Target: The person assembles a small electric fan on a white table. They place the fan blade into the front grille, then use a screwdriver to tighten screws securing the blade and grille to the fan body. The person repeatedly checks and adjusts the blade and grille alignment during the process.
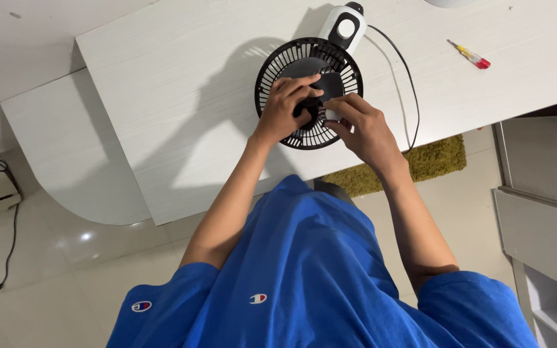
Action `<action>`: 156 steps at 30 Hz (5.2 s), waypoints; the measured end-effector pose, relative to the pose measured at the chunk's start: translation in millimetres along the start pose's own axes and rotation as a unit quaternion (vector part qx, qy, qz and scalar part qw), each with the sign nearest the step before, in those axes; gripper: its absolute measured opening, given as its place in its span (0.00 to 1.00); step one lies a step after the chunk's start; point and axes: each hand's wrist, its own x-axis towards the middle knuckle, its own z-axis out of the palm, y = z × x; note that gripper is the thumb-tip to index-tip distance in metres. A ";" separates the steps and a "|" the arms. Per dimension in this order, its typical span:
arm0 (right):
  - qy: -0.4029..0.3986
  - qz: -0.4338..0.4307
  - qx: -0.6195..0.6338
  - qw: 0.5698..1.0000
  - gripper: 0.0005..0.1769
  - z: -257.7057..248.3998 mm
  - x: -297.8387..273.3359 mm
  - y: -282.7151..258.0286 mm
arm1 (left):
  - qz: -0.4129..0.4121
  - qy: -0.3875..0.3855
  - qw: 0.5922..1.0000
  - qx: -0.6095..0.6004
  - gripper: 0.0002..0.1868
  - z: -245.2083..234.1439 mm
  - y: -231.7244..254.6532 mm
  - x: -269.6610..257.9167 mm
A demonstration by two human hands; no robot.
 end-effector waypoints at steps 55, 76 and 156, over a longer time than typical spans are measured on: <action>0.028 0.002 -0.052 0.998 0.19 9.4 10.6 7.5 | -0.005 0.014 1.000 -0.001 0.22 5.3 -3.9 -2.0; -0.147 -0.019 -0.362 0.921 0.25 23.7 28.9 26.3 | -0.011 0.003 1.000 -0.016 0.20 2.4 -2.4 -0.5; 0.045 0.123 -0.348 0.928 0.31 65.6 0.0 37.1 | 0.011 -0.013 0.999 0.037 0.22 3.5 -10.0 -2.6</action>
